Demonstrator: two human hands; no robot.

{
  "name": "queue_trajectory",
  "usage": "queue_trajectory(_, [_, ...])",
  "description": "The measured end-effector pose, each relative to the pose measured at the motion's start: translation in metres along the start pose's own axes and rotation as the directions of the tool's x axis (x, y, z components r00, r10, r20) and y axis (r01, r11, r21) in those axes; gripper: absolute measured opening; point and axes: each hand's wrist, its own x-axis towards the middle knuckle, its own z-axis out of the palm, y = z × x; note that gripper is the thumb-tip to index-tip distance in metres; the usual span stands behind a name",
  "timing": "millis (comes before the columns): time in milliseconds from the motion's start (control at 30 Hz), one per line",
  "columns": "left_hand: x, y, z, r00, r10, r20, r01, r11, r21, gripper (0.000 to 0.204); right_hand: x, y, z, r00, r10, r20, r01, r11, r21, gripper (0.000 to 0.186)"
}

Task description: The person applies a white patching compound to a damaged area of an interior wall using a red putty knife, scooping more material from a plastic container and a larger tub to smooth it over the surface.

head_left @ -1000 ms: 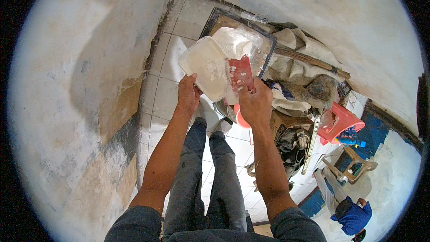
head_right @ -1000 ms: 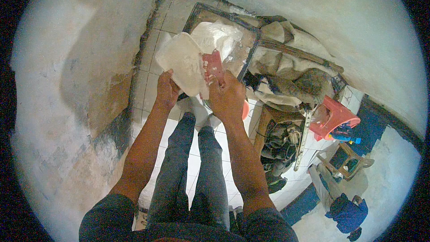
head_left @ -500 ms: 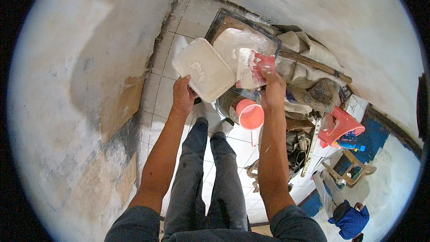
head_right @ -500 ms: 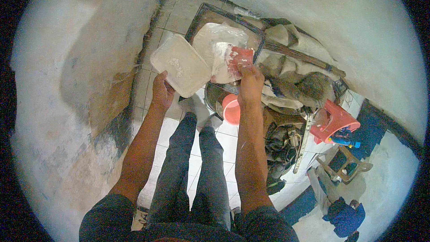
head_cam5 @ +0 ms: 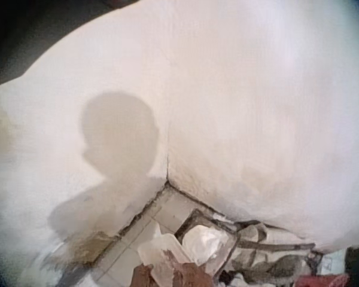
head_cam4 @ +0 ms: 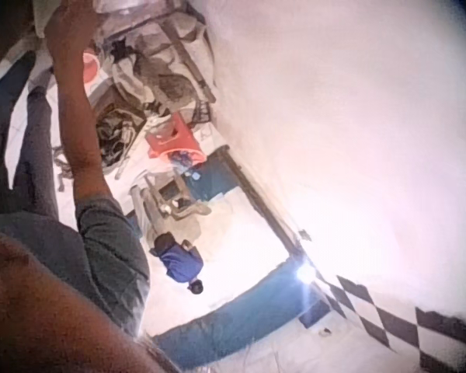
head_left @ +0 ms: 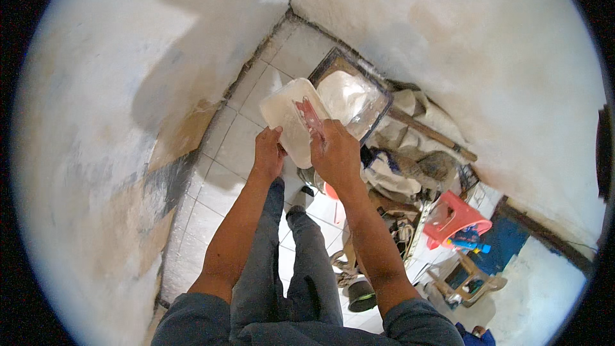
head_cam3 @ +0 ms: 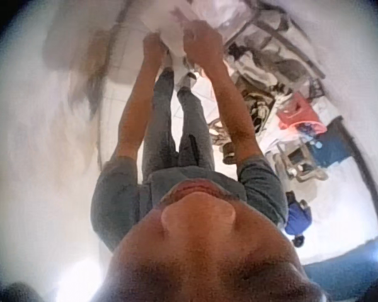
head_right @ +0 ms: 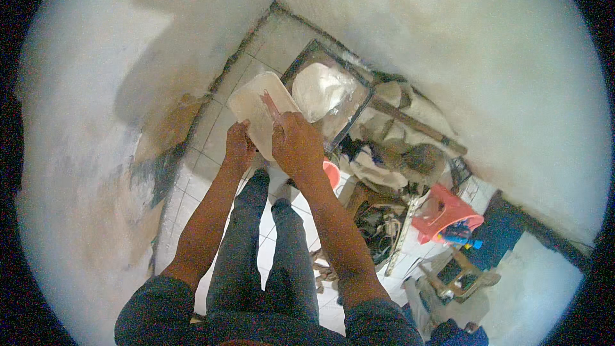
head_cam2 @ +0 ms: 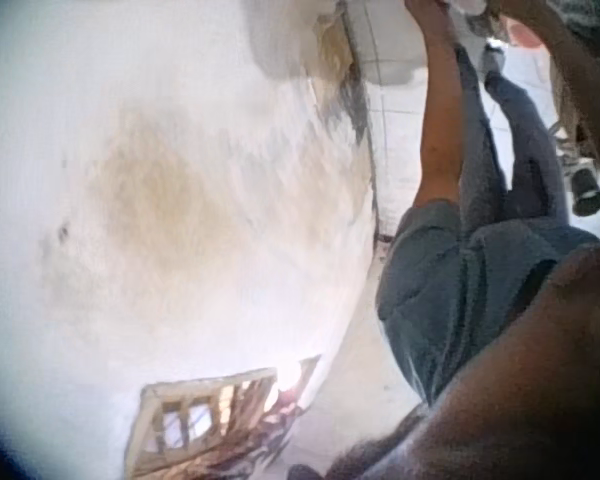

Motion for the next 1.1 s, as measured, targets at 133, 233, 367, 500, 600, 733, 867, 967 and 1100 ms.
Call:
queue_trajectory(133, [-0.052,0.019,0.023,0.992,0.128,-0.012,-0.128,0.987,-0.102,0.033,-0.02,-0.032,-0.019,0.989,-0.112,0.101,0.118,0.991,-0.057,0.014])
queue_trajectory(233, [-0.086,0.029,0.031,0.987,0.153,-0.044,-0.157,0.98,-0.123,0.032,-0.035,-0.052,-0.037,0.971,-0.221,0.095,0.229,0.969,-0.089,0.012])
queue_trajectory(367, [-0.126,0.035,0.035,0.979,0.198,-0.044,-0.203,0.967,-0.156,0.033,-0.058,-0.09,-0.067,0.949,-0.304,0.084,0.309,0.949,-0.056,0.01])
queue_trajectory(500, [-0.168,0.042,0.039,0.888,0.456,0.057,-0.46,0.879,0.124,0.033,-0.075,-0.119,-0.096,0.916,-0.378,0.132,0.386,0.922,-0.043,0.01])
queue_trajectory(600, [-0.204,0.054,0.054,0.965,0.253,-0.071,-0.263,0.937,-0.228,0.033,-0.084,-0.134,-0.11,0.919,-0.395,-0.013,0.395,0.919,-0.014,0.009])
queue_trajectory(733, [-0.235,0.065,0.06,0.959,0.27,-0.086,-0.283,0.927,-0.247,0.032,-0.102,-0.162,-0.125,0.91,-0.39,0.138,0.398,0.916,-0.038,0.014])
queue_trajectory(867, [-0.262,0.071,0.068,0.953,0.29,-0.09,-0.303,0.918,-0.255,0.031,-0.119,-0.178,-0.132,0.879,-0.468,0.095,0.47,0.883,0.002,0.011])
queue_trajectory(967, [-0.274,0.074,0.067,0.951,0.299,-0.079,-0.31,0.923,-0.227,0.032,-0.129,-0.178,-0.132,0.834,-0.542,0.108,0.542,0.84,0.027,0.01])
queue_trajectory(1100, [-0.297,0.078,0.074,0.959,0.271,-0.088,-0.284,0.935,-0.214,0.035,-0.13,-0.189,-0.144,0.805,-0.593,0.015,0.593,0.805,0.016,0.011])
